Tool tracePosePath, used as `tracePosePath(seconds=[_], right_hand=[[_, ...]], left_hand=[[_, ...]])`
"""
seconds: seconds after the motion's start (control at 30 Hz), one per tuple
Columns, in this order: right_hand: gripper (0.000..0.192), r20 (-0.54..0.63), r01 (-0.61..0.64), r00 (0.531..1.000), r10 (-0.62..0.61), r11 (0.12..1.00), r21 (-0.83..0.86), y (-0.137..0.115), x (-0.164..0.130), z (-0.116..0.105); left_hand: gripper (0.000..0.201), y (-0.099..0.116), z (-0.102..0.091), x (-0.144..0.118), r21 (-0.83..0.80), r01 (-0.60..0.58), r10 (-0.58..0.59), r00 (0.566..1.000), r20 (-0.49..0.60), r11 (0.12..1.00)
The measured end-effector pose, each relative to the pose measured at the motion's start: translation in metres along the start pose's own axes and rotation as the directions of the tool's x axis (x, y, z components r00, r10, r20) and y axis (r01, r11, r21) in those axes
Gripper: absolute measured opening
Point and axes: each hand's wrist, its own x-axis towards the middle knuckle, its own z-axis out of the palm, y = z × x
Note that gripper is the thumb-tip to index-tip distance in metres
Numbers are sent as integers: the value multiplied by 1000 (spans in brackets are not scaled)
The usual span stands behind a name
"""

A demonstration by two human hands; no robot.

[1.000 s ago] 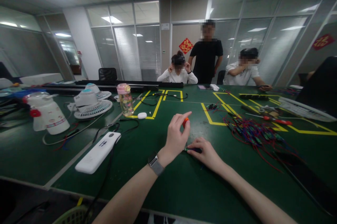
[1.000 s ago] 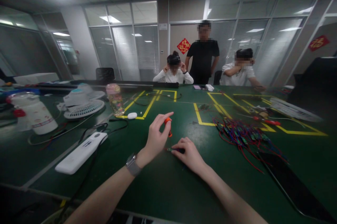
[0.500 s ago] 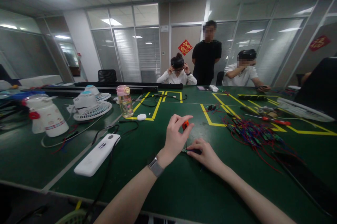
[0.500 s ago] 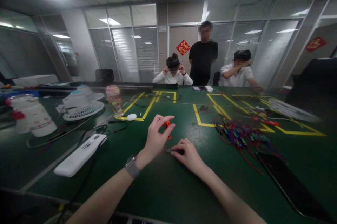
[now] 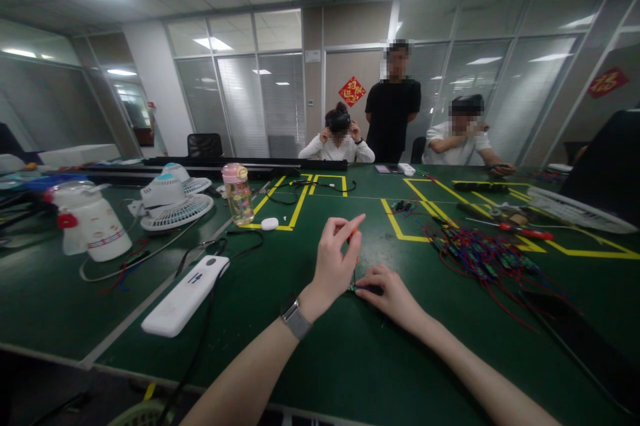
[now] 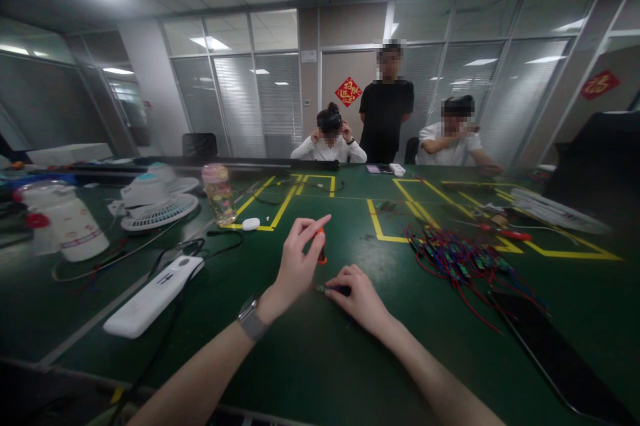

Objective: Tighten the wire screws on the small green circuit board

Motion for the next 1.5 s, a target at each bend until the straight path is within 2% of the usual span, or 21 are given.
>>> tracePosePath(seconds=[0.13,0.3,0.5,0.6,0.87,1.03,1.2,1.3,1.4,1.5], right_hand=[[14,6,13,1000,-13,1000,-2,1,0,0],[15,1,6,1000,-6,1000,-10,2,0,0],[15,2,6,1000,-6,1000,1,0,0,-1],[15,1,3,1000,-3,1000,6,-2,0,-2],[15,3,-14,1000,14,1000,3,-4,-1,-2],[15,3,-10,1000,10,1000,5,-4,-1,-2],[15,-7,-8,1000,8,1000,-13,-3,-1,-1],[16,-6,-7,1000,7,1000,-10,-4,-1,-1],[16,2,-11,1000,11,1000,-6,-5,0,-2],[16,2,-13,1000,13,1000,-3,-6,0,-3]], left_hand=[[36,0,1,1,-64,-19,19,1000,9,998],[24,-1,0,2,13,-20,20,999,-38,1000],[37,0,0,1,-86,-5,10,998,60,996],[37,0,1,2,-87,3,4,997,81,996],[26,2,-2,2,24,-15,14,999,40,1000],[35,4,0,1,-57,-10,13,999,51,998],[24,3,1,0,-1,-13,13,999,48,1000],[29,3,2,0,-27,-11,12,998,60,1000],[37,3,4,0,-86,-11,14,999,34,996],[33,1,4,0,-56,-17,18,1000,9,998]])
